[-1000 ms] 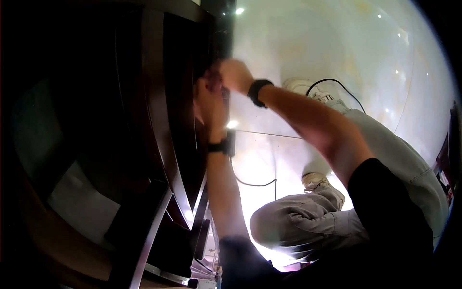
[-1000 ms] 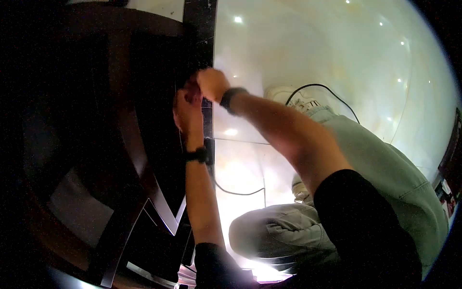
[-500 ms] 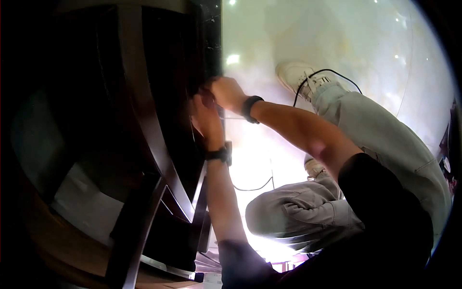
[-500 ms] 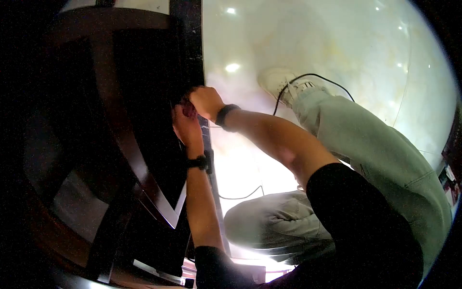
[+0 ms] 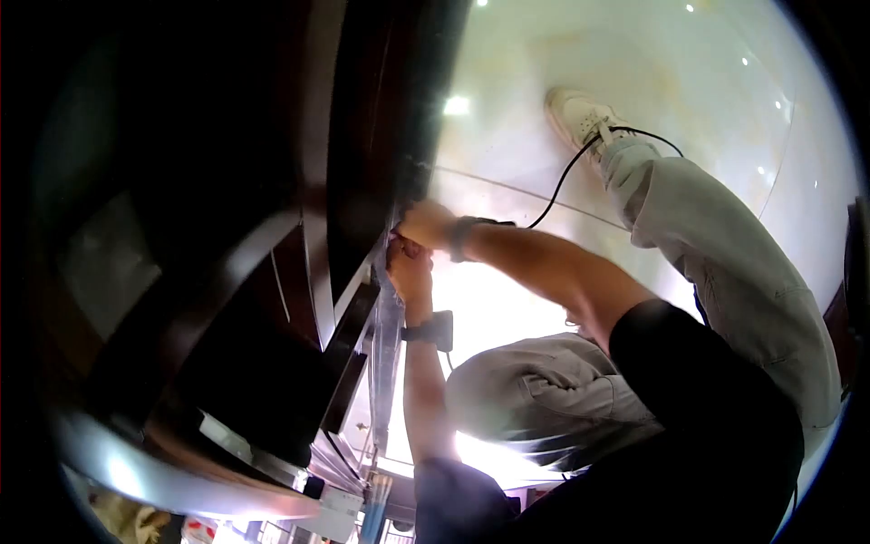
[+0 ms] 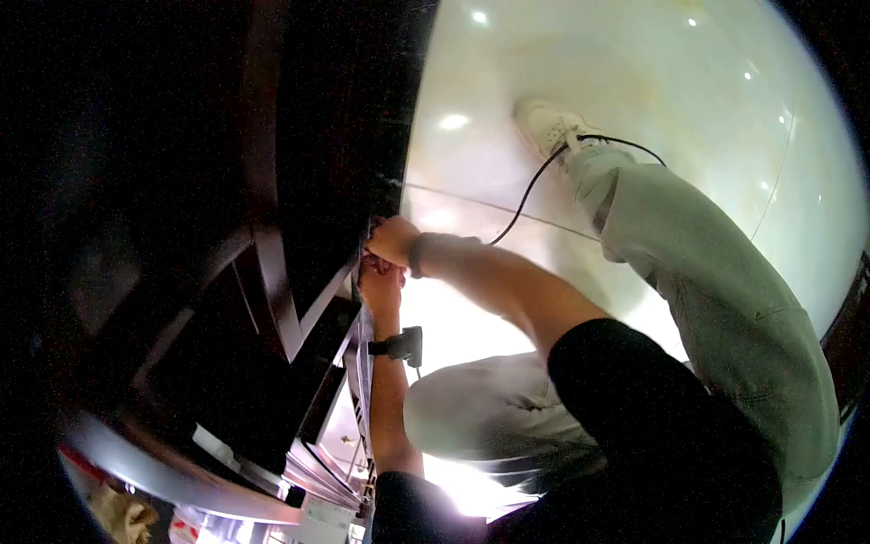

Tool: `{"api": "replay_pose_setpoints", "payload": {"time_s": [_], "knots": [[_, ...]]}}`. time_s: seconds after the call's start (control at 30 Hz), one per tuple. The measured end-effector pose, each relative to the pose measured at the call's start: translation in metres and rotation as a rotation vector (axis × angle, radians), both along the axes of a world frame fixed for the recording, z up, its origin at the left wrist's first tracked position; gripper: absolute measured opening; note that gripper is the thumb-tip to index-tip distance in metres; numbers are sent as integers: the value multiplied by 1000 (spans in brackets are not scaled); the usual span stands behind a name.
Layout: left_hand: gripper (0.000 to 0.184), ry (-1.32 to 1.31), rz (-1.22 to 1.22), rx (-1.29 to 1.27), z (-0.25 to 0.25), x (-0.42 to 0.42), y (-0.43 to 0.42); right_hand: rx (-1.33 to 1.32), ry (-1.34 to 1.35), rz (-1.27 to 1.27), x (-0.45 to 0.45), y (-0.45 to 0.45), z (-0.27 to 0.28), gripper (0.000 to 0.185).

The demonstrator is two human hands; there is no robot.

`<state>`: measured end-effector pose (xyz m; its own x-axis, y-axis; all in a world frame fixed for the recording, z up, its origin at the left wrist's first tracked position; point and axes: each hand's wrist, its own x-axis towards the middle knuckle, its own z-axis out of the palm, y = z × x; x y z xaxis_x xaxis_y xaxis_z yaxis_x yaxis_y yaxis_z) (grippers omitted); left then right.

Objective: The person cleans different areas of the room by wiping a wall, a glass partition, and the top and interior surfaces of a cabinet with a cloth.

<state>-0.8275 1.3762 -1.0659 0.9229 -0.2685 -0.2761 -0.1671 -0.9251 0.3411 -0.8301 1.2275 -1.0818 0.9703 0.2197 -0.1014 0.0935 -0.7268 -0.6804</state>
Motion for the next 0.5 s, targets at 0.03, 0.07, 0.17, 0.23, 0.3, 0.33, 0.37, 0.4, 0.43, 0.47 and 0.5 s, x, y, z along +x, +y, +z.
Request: {"api": "replay_pose_setpoints", "payload": {"time_s": [0.03,0.07,0.17,0.23,0.3,0.33,0.37,0.4,0.43,0.47,0.5], "knots": [[44,80,64,-24,11,-8,7,-14,65,73,-6,6,0,13],[44,105,77,-29,24,-23,12,3,13,125,-14,12,-2,13],[41,176,86,-139,37,-41,27,-51,-85,319,-21,-4,25,14],[40,91,47,-168,73,-54,21,-59,-117,438,-23,-18,61,15],[24,-235,-117,-232,124,-57,4,3,-234,477,-14,-36,105,20],[19,-265,-128,-227,155,-54,0,25,-278,464,-9,-37,132,21],[17,-408,-136,-296,169,-51,6,57,-320,452,-4,-35,154,22],[16,-468,-103,-287,183,-48,16,15,-473,405,1,-30,170,22],[13,-600,-107,-335,197,-42,18,-11,-622,361,6,-23,183,22],[11,-707,-131,-334,205,-35,26,11,-663,312,8,-17,200,20],[17,-751,-18,-382,210,-29,17,57,-695,272,15,-20,208,18]]}}
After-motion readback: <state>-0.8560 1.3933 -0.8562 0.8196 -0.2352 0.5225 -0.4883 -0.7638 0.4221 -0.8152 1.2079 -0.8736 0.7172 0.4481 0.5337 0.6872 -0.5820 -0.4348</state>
